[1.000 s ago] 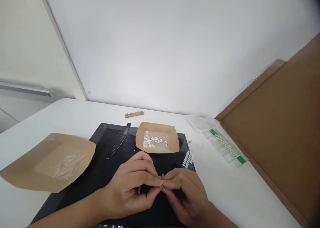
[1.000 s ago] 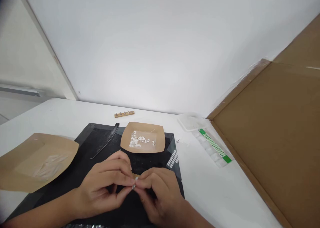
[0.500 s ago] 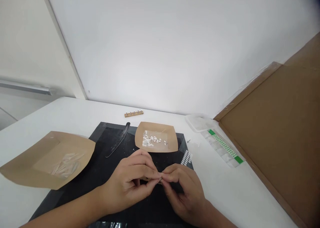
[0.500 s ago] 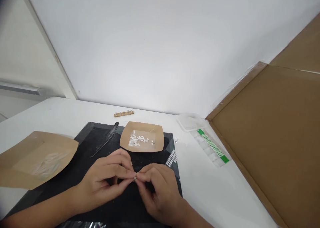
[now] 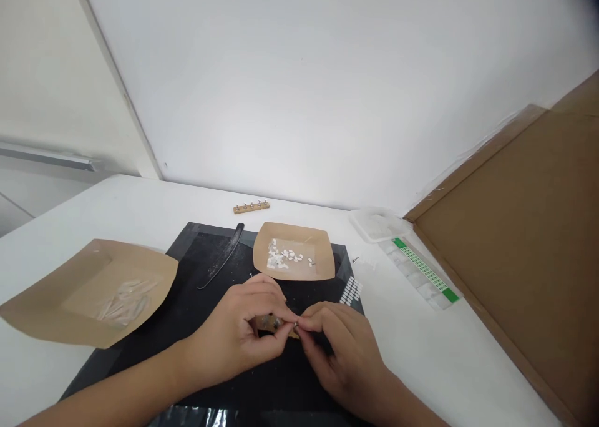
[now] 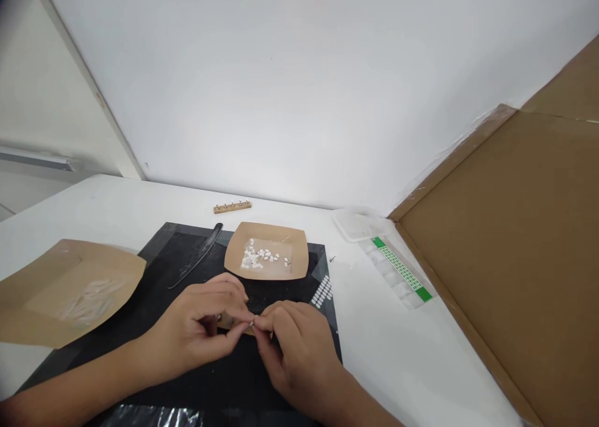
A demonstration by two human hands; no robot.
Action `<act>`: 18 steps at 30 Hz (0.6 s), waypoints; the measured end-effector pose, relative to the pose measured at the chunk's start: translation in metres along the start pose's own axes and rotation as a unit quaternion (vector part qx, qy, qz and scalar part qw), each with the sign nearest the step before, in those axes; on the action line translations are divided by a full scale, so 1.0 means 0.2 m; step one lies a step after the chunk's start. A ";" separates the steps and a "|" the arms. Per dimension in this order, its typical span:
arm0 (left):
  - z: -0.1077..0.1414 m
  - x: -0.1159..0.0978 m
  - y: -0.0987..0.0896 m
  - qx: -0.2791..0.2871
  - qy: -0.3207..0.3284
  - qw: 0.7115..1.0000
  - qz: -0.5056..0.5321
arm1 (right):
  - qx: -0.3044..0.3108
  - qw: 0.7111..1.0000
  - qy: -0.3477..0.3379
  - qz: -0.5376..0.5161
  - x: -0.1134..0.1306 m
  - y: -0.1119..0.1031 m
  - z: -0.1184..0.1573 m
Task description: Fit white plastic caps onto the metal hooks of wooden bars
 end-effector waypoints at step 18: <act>0.05 0.10 0.05 0.049 -0.167 0.985 0.010 | 0.022 0.999 0.025 -0.043 -0.02 0.04 0.02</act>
Point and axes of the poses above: each hand's wrist, its own z-axis away from the middle knuckle, its own y-axis out of the palm, x = y × z, the point moved 10 cm from there along -z, towards the middle knuckle, and after that the axes turned 4 degrees about -z, right-handed, at the moved point
